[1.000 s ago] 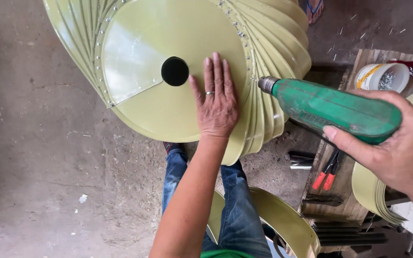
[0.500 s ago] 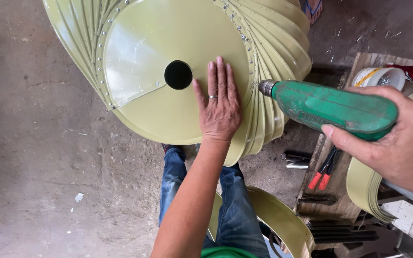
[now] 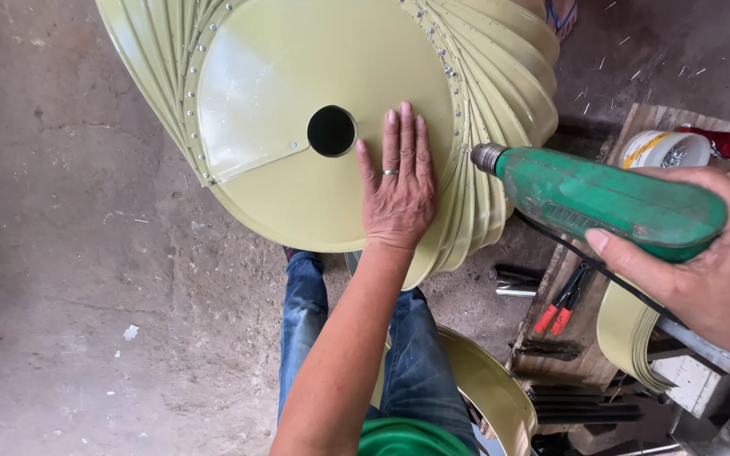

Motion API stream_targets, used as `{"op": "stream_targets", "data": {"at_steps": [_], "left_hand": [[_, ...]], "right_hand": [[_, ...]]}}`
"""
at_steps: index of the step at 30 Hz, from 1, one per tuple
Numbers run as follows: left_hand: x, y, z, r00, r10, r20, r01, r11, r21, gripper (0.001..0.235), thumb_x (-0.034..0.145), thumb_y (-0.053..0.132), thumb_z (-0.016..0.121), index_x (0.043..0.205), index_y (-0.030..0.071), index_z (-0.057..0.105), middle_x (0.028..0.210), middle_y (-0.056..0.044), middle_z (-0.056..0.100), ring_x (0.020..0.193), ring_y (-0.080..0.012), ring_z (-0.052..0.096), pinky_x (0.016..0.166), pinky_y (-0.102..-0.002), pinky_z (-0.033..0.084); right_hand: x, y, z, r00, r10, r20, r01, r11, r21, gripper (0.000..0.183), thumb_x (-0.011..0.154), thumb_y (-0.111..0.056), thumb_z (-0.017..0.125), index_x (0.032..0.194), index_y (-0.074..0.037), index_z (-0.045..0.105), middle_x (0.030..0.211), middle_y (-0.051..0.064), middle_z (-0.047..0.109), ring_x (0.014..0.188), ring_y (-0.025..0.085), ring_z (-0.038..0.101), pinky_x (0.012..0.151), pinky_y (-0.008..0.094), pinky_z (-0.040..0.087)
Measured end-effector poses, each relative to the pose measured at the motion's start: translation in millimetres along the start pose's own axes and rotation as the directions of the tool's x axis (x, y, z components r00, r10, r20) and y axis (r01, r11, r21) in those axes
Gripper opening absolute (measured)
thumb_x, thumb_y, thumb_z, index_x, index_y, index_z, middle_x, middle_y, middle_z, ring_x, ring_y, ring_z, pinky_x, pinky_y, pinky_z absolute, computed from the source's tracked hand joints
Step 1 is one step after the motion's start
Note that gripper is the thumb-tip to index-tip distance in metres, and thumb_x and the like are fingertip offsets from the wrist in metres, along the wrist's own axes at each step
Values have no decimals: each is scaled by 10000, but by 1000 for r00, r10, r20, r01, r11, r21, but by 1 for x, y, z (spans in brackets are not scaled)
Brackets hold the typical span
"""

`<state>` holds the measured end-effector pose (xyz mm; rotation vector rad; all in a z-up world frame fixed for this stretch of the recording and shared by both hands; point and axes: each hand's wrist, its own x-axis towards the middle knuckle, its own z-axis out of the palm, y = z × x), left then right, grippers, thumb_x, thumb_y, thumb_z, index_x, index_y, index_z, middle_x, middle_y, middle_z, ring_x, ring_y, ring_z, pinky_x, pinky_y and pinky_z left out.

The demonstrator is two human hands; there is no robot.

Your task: Assembling the blades of a metal rotary turbine vent onto a base using a drill and rivets.

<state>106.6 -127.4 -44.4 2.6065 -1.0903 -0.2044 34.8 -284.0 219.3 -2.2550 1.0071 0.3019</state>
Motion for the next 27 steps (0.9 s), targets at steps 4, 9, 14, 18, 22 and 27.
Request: {"op": "stream_targets", "data": {"at_steps": [4,9,14,18,22,27], "left_hand": [[2,1,0,1000,2,-9,-2,1000,-8,588,1085,194,413,1639,6,351,1726,-140,281,1618,-289,193,1283,-620,45],[1,1,0,1000,-8,2,8,1000,-1,595,1082,194,404,1643,4,350,1728,-139,278,1618,-287,190,1283,-616,48],[3,1,-2,1000,-9,12,9,1000,-3,604,1074,198,400,1645,6,348,1730,-134,274,1618,-284,185,1281,-614,50],[1,1,-1,1000,-7,17,7,1000,4,612,1065,196,407,1644,8,347,1729,-132,270,1619,-283,182,1281,-615,49],[2,1,-1,1000,-8,17,8,1000,-16,612,1067,192,415,1646,5,346,1733,-135,265,1621,-284,181,1283,-614,43],[1,0,-1,1000,-10,14,10,1000,-20,606,1074,186,415,1647,2,347,1735,-133,260,1624,-282,179,1287,-613,34]], "right_hand": [[2,-6,-1,997,-78,7,78,991,-113,487,811,-59,823,1218,123,628,1009,209,750,883,229,747,828,335,610],[1,2,2,997,-79,6,79,993,-87,498,813,-62,818,1232,120,619,1022,205,747,900,219,744,832,326,612],[1,4,1,999,-47,1,47,998,-29,495,823,-62,806,1241,117,608,1030,197,747,901,207,743,822,312,615],[1,-1,1,999,-38,22,39,997,-73,487,826,-46,809,1238,123,614,1018,206,753,893,222,750,819,325,619],[3,-6,1,999,-21,36,24,997,-70,489,832,-50,799,1249,121,609,1032,206,750,912,224,750,836,327,619],[2,0,5,999,22,37,-23,1000,21,487,842,-72,780,1256,101,592,1056,186,736,936,205,748,847,310,625]]}}
